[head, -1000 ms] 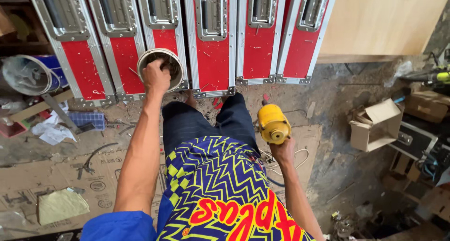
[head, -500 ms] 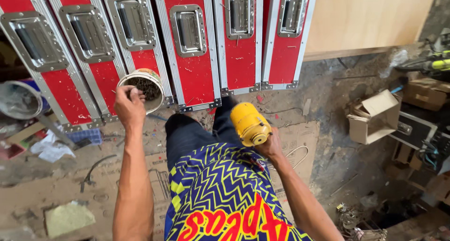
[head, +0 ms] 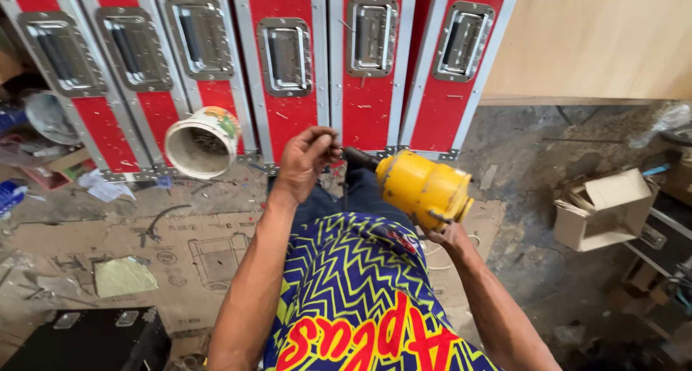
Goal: The person uses a pneumatic tool to drive fasteners into metal hardware on several red flight cases. They reach into a white bucket to retrieve screws and drive them into the cases to secure the handles.
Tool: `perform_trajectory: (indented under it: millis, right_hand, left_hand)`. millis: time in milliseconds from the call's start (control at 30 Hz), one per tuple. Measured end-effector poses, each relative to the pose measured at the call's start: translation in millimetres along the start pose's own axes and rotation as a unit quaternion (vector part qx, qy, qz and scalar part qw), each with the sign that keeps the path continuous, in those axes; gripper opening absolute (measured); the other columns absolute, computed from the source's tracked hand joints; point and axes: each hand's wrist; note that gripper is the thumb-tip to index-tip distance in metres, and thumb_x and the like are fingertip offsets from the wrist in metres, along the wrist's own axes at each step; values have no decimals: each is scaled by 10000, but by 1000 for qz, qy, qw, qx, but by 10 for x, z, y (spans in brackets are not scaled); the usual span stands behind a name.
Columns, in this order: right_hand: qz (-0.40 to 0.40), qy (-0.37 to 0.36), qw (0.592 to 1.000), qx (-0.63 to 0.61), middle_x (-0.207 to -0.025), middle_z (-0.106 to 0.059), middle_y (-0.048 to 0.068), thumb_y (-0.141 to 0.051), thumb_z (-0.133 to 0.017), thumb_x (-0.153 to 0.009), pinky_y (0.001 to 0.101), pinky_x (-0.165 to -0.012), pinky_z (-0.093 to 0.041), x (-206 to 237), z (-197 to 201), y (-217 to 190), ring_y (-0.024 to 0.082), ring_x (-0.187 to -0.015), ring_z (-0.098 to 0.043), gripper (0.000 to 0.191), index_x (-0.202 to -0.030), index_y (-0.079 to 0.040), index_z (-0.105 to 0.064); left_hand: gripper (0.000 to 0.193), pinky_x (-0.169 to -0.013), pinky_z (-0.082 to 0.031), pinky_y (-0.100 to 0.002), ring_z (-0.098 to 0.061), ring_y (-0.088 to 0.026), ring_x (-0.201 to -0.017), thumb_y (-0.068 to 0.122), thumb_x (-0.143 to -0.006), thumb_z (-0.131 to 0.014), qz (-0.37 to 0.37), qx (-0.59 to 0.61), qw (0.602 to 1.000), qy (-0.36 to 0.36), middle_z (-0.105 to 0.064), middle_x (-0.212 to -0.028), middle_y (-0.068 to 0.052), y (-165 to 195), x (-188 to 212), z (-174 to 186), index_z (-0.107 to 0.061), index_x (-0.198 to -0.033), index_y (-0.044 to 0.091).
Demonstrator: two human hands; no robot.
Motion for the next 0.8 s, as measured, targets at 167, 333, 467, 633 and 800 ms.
perform_trajectory:
  millis: [167, 333, 467, 633, 800]
  right_hand:
    - [31, -36, 997, -55, -822, -505, 34, -600, -604, -927, 304, -617, -406, 123, 244, -283, 148, -710, -474, 509, -972, -102, -510]
    - [20, -34, 992, -122, -684, -431, -14, -737, -556, -940, 276, -502, -345, 42, 282, -830, 112, -570, -393, 638, -847, -109, -485]
    - [22, -34, 997, -68, -706, -472, -16, -675, -561, -968, 273, -521, -387, 63, 291, -1047, 107, -604, -443, 574, -888, -107, -524]
    - [-23, 5, 1000, -15, -711, -526, 14, -553, -626, -987, 292, -524, -390, 95, 300, -1075, 127, -614, -475, 487, -915, -75, -566]
    - [7, -2, 1000, -24, -728, -511, -6, -544, -535, -1007, 280, -550, -389, 134, 322, -1098, 112, -636, -467, 460, -961, -88, -570]
  left_hand:
    - [174, -623, -499, -223, -638, -92, -739, 151, -993, -698, 33, -2, 998, -46, -719, -909, -51, -96, -46, -310, -674, -1120, 34]
    - [181, -652, -507, -218, -634, -84, -754, 174, -1012, -699, 23, 11, 998, -57, -715, -908, -38, -120, -137, -431, -674, -1104, 21]
    - [192, -642, -504, -209, -626, -74, -747, 199, -1013, -691, 24, -21, 997, -70, -702, -890, -24, -118, -268, -507, -667, -1105, 31]
    - [216, -638, -512, -201, -611, -57, -737, 237, -1023, -680, 19, -69, 992, -105, -673, -853, 1, -139, -356, -569, -666, -1111, 40]
    - [215, -647, -513, -200, -615, -60, -743, 239, -1011, -686, 32, -47, 995, -81, -686, -869, -3, -155, -353, -559, -663, -1101, 45]
Point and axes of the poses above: each hand's wrist, its own x-axis away from the middle knuckle, its own z-axis out of the back of the hand, y = z × x
